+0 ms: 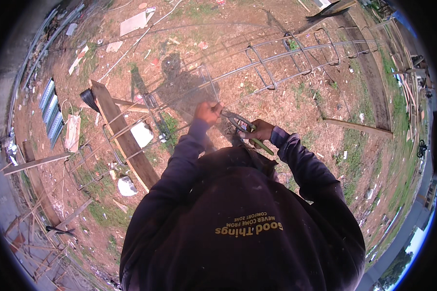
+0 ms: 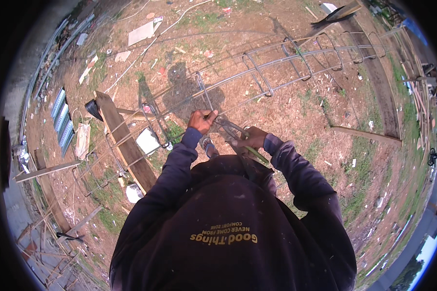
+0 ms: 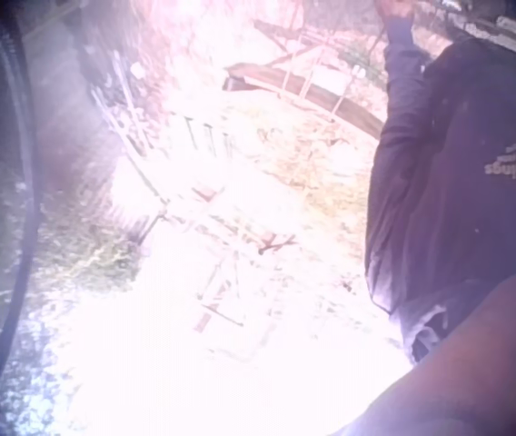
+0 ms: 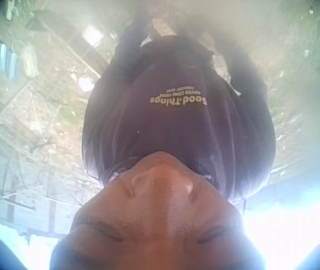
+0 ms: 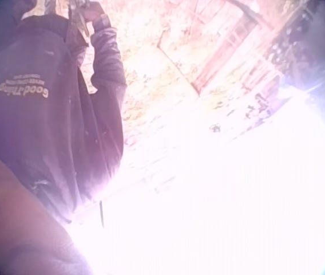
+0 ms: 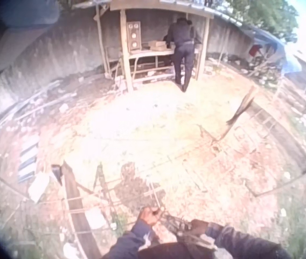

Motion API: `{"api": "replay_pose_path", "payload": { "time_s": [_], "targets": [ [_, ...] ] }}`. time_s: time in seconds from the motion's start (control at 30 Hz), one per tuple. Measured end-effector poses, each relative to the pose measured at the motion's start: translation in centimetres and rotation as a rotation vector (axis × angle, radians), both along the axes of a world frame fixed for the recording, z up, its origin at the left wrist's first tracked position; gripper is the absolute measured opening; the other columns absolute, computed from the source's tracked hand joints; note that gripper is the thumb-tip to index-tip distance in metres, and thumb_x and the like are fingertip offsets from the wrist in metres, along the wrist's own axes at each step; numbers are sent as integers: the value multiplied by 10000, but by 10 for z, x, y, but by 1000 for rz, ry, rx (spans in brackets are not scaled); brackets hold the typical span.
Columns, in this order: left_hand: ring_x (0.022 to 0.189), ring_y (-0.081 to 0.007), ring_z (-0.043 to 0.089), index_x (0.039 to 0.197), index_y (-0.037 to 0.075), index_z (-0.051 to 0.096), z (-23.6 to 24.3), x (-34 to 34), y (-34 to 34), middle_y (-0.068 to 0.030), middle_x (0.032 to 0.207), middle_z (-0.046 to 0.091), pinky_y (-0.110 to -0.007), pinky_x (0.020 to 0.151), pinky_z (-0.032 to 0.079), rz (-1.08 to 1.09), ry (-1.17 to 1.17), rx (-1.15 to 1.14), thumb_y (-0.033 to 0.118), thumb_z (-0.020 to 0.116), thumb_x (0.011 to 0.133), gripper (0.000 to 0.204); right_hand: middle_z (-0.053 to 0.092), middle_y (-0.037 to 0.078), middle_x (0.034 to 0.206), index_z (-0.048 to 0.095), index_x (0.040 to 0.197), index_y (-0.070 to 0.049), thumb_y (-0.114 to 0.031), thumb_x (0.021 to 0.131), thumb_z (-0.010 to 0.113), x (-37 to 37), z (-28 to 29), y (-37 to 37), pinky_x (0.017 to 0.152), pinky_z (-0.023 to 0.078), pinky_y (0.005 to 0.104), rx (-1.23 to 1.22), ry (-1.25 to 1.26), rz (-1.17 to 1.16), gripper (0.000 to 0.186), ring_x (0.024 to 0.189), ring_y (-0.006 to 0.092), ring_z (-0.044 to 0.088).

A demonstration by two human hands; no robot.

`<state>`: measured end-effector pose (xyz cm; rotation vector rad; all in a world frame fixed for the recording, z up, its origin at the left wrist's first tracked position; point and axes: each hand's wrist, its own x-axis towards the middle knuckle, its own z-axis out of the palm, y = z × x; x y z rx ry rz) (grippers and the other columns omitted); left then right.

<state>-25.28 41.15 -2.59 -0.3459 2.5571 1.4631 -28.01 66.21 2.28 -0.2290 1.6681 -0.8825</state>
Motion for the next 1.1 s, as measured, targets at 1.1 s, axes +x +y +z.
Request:
{"api": "replay_pose_path", "payload": {
  "time_s": [1.1],
  "targets": [
    [576, -163, 618, 730, -9, 673, -6, 0, -1, -90, 606, 633, -343, 577, 473, -25, 80, 33, 305, 623, 959, 392, 621, 162, 803, 572, 1066, -9, -421, 924, 592, 13, -21, -6, 676, 538, 427, 74, 529, 45, 436, 736, 318, 657]
  ]
}}
